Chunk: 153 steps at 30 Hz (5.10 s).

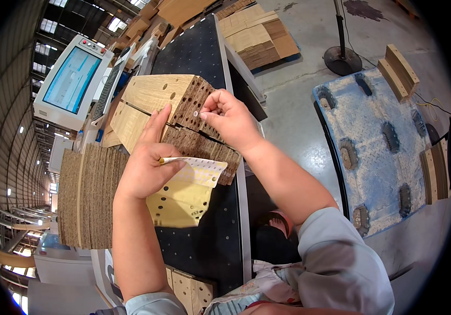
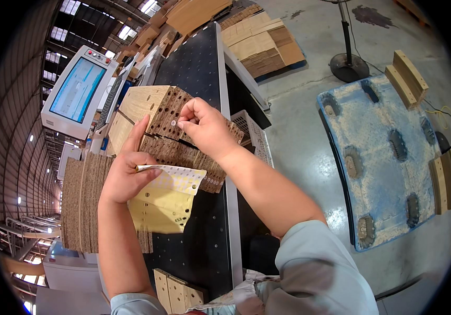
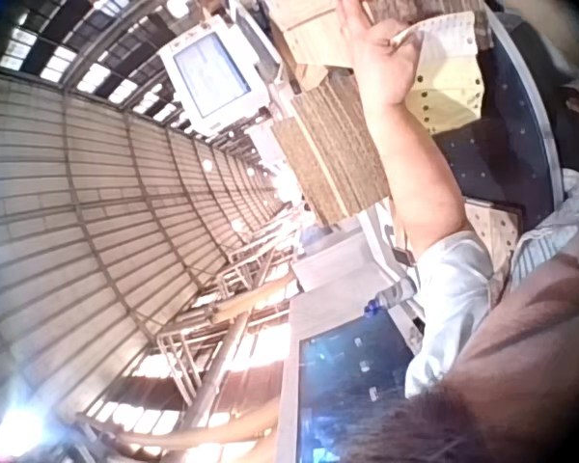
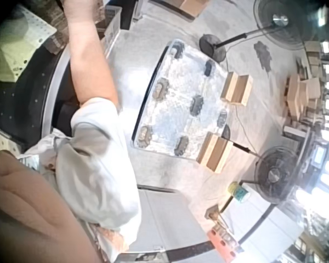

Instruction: The person peels stickers from a sheet and applies them to specific spots on wooden boards arranged on a workbench.

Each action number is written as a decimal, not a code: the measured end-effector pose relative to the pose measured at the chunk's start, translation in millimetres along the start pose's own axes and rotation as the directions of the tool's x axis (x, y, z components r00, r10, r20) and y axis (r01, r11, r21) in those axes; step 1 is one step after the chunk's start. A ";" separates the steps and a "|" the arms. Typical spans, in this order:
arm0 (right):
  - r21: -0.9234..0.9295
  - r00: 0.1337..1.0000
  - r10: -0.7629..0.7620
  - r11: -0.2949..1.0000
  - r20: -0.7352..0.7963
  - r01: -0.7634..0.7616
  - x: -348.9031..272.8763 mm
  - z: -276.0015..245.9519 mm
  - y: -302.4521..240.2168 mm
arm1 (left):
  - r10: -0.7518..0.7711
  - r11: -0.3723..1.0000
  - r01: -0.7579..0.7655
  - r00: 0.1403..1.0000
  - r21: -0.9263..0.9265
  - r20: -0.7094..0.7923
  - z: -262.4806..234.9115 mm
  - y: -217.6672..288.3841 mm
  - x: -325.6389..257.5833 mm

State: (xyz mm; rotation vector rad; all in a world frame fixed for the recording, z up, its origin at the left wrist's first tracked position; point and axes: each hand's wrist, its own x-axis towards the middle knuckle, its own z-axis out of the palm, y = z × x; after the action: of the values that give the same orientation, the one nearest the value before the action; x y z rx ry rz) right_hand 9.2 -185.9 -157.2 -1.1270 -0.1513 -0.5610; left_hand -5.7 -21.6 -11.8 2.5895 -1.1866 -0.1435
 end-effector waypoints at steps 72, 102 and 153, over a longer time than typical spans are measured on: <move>-0.377 0.805 -0.584 0.726 0.103 0.575 -78.5 -10.6 4.6 | -0.001 0.999 0.002 1.000 0.039 -0.030 1.8 -0.3 1.2; -0.221 0.995 -0.092 0.970 0.034 0.097 12.0 -0.2 -16.4 | -0.022 1.000 0.022 0.999 0.001 -0.023 4.2 -1.3 1.7; 0.139 0.951 -0.193 0.977 0.242 0.163 -80.1 -19.3 14.6 | -0.016 0.995 0.014 1.000 -0.096 -0.026 1.5 -2.3 1.9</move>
State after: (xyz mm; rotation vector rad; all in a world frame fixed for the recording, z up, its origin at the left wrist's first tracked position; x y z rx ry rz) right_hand -55.0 -170.6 -208.7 -1.0727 -0.5069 -0.5583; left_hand -3.1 -21.9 -13.8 2.5094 -1.1228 -0.1643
